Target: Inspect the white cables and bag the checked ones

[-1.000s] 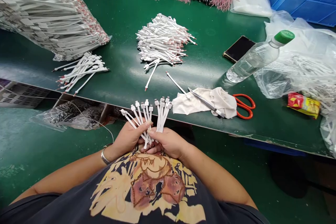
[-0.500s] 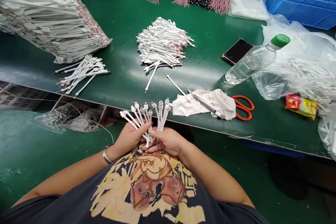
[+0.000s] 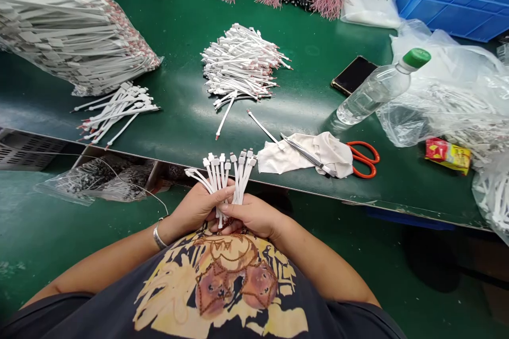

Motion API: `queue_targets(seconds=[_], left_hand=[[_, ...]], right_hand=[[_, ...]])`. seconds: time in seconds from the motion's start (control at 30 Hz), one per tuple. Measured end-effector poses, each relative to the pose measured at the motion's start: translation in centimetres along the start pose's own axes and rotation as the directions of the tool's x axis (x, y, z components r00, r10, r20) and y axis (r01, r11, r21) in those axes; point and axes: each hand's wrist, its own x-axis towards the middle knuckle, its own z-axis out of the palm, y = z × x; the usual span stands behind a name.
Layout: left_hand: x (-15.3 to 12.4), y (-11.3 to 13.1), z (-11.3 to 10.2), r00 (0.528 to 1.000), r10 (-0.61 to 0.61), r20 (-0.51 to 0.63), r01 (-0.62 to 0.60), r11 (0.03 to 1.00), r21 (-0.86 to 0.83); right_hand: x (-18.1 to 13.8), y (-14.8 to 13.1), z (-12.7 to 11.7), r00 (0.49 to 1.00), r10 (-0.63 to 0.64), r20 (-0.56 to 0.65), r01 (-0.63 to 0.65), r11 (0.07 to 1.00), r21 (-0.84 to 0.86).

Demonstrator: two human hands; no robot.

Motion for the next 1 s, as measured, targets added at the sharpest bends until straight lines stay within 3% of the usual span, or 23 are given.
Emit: queue_targets(seconds=[0.2, 0.37, 0.73, 1.0], left_hand=[[0.1, -0.2, 0.1, 0.997, -0.068, 0.031, 0.067, 0.998, 0.018], [-0.4, 0.2, 0.3, 0.998, -0.054, -0.011, 0.055, 0.997, 0.051], [-0.2, -0.5, 0.0, 0.999, -0.041, 0.019, 0.041, 0.999, 0.023], [-0.2, 0.9, 0.8, 0.999, -0.028, -0.033, 0.027, 0.999, -0.023]], right_hand=[[-0.2, -0.3, 0.1, 1.000, -0.020, -0.004, 0.020, 0.993, -0.114], [-0.5, -0.7, 0.2, 0.998, -0.065, 0.011, 0.066, 0.979, -0.191], [-0.2, -0.3, -0.1, 0.999, -0.033, 0.040, 0.038, 0.991, -0.125], [-0.4, -0.8, 0.6, 0.999, -0.041, 0.020, 0.044, 0.982, -0.185]])
